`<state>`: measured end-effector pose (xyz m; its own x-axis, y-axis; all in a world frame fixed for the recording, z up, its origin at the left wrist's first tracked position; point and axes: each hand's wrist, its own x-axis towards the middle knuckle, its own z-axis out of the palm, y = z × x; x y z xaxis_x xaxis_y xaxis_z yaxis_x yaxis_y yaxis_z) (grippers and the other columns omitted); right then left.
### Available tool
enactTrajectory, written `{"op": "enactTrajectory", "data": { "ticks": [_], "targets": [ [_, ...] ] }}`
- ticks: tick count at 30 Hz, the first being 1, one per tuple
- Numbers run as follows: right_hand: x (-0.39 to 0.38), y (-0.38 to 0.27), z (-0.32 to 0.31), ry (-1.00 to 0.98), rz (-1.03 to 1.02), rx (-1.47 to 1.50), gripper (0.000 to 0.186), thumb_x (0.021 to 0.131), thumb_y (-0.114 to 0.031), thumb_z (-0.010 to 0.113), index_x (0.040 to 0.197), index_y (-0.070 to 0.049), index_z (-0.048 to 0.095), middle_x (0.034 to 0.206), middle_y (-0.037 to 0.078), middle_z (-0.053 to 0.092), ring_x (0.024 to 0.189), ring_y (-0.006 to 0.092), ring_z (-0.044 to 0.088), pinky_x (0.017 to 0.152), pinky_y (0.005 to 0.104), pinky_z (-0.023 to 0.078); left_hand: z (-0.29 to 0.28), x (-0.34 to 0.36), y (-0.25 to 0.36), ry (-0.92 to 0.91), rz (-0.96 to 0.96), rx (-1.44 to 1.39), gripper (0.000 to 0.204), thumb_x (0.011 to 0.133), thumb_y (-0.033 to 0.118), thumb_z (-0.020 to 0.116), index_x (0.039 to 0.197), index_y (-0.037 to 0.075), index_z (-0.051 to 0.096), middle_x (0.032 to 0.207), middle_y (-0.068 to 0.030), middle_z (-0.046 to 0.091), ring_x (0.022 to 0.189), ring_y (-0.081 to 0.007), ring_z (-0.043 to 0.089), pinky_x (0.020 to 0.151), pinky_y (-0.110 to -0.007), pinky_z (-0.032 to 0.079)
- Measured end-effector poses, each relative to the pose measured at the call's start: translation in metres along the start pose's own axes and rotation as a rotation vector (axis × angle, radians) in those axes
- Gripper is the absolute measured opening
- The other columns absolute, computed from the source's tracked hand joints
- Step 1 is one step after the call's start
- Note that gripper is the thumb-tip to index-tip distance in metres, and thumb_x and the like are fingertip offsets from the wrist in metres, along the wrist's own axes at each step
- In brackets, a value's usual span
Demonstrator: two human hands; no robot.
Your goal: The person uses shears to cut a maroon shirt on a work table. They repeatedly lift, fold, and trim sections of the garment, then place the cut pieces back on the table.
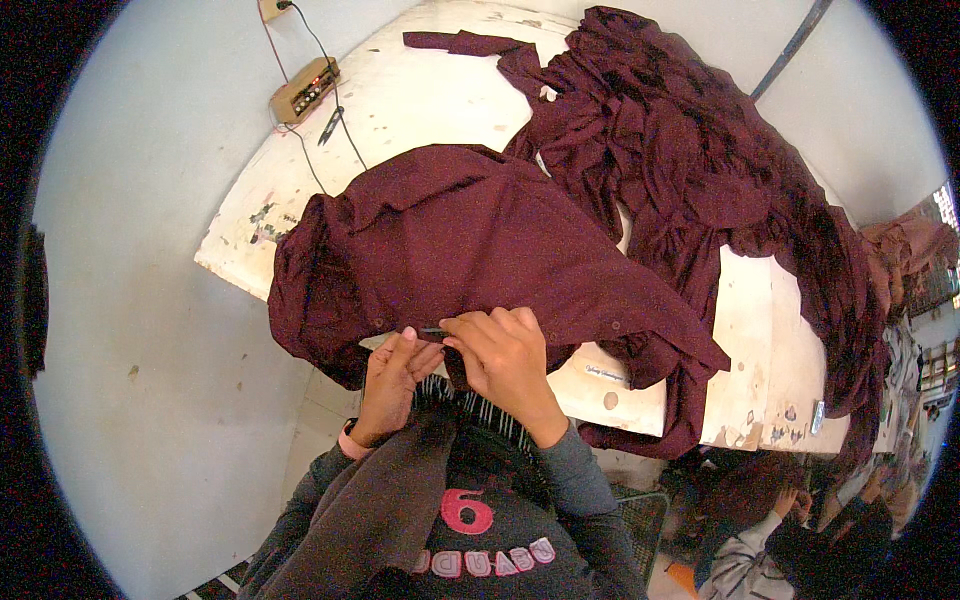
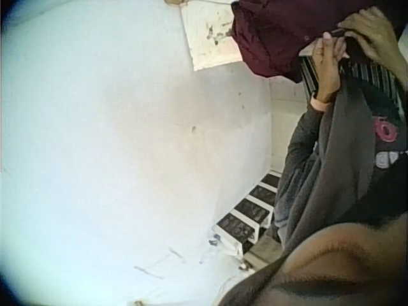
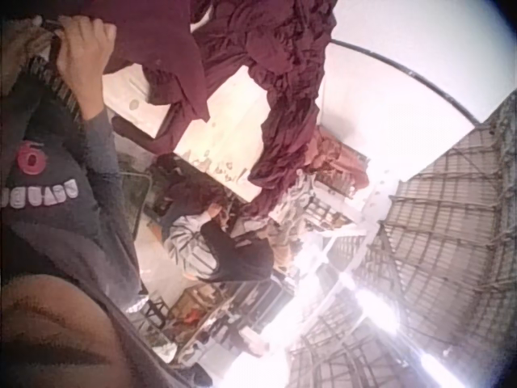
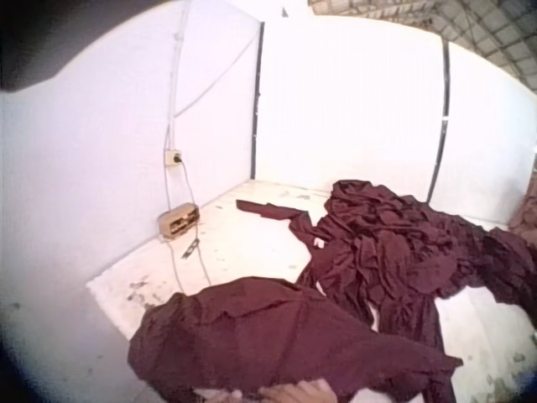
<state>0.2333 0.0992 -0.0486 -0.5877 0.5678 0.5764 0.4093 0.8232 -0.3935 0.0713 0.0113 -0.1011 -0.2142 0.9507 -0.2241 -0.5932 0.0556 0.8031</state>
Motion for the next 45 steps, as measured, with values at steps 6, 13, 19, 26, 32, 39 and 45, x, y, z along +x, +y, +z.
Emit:
{"op": "enactTrajectory", "data": {
  "ticks": [6, 13, 19, 26, 32, 39, 45],
  "targets": [
    [-0.019, 0.020, -0.006, 0.240, 0.388, 0.240, 0.026, 0.086, -0.014, 0.077, 0.110, -0.007, 0.069, 0.099, 0.007, 0.070, 0.085, 0.0235, 0.065, 0.078, 0.0346, 0.042, -0.011, 0.005, -0.009, -0.019, 0.176, -0.124, 0.028, 0.110, 0.028, 0.049, 0.126, 0.005, 0.055, 0.123, -0.0129, 0.063, 0.117, -0.0219, 0.064, 0.107, -0.043, 0.050],
    [-0.043, 0.033, -0.003, 0.060, 0.559, 0.445, 0.027, 0.086, -0.010, 0.076, 0.110, -0.004, 0.067, 0.102, 0.011, 0.069, 0.089, 0.0283, 0.067, 0.078, 0.0350, 0.051, 0.015, 0.021, -0.026, -0.052, 0.295, 0.183, 0.049, 0.107, 0.019, 0.054, 0.148, 0.011, 0.028, 0.141, -0.0120, 0.049, 0.125, -0.0186, 0.055, 0.105, -0.043, 0.051],
    [-0.042, 0.028, -0.009, 0.109, 0.315, 0.106, 0.026, 0.081, -0.008, 0.080, 0.106, -0.007, 0.071, 0.099, 0.006, 0.069, 0.084, 0.0212, 0.064, 0.077, 0.0327, 0.042, 0.032, 0.031, -0.027, 0.123, 0.152, 0.000, 0.031, 0.105, 0.020, 0.059, 0.129, 0.015, 0.039, 0.098, -0.0020, 0.058, 0.085, -0.0113, 0.064, 0.084, -0.042, 0.064],
    [-0.042, 0.033, -0.011, 0.045, 0.170, -0.011, 0.027, 0.079, -0.011, 0.081, 0.106, -0.011, 0.075, 0.097, 0.003, 0.071, 0.084, 0.0198, 0.064, 0.076, 0.0340, 0.039, 0.034, 0.030, -0.030, 0.134, 0.125, -0.020, 0.034, 0.108, 0.020, 0.052, 0.138, 0.014, 0.038, 0.115, -0.0065, 0.060, 0.094, -0.0150, 0.067, 0.087, -0.041, 0.063],
    [-0.041, 0.033, -0.006, 0.026, 0.170, 0.026, 0.025, 0.079, -0.012, 0.081, 0.103, -0.011, 0.075, 0.097, 0.003, 0.072, 0.082, 0.0194, 0.064, 0.076, 0.0336, 0.039, 0.026, 0.030, -0.039, 0.073, 0.094, -0.027, 0.036, 0.109, 0.021, 0.049, 0.142, 0.011, 0.039, 0.125, -0.0101, 0.062, 0.104, -0.0184, 0.069, 0.089, -0.041, 0.063],
    [-0.040, 0.034, -0.017, 0.150, 0.309, 0.073, 0.032, 0.077, -0.018, 0.084, 0.106, -0.010, 0.073, 0.099, 0.003, 0.069, 0.082, 0.0212, 0.062, 0.076, 0.0353, 0.039, 0.031, 0.031, -0.014, 0.253, 0.130, 0.014, 0.022, 0.105, 0.026, 0.060, 0.102, 0.009, 0.046, 0.083, -0.0032, 0.060, 0.075, -0.0142, 0.065, 0.076, -0.040, 0.063],
    [-0.061, 0.042, -0.012, 0.068, 0.165, -0.194, 0.050, 0.057, -0.005, 0.070, 0.107, -0.012, 0.074, 0.081, 0.002, 0.056, 0.074, 0.0222, 0.055, 0.072, 0.0367, 0.037, 0.024, 0.041, -0.004, 0.215, 0.241, -0.070, 0.016, 0.106, 0.023, 0.059, 0.103, 0.011, 0.050, 0.086, -0.0026, 0.058, 0.081, -0.0147, 0.062, 0.081, -0.033, 0.056]
  ]
}}
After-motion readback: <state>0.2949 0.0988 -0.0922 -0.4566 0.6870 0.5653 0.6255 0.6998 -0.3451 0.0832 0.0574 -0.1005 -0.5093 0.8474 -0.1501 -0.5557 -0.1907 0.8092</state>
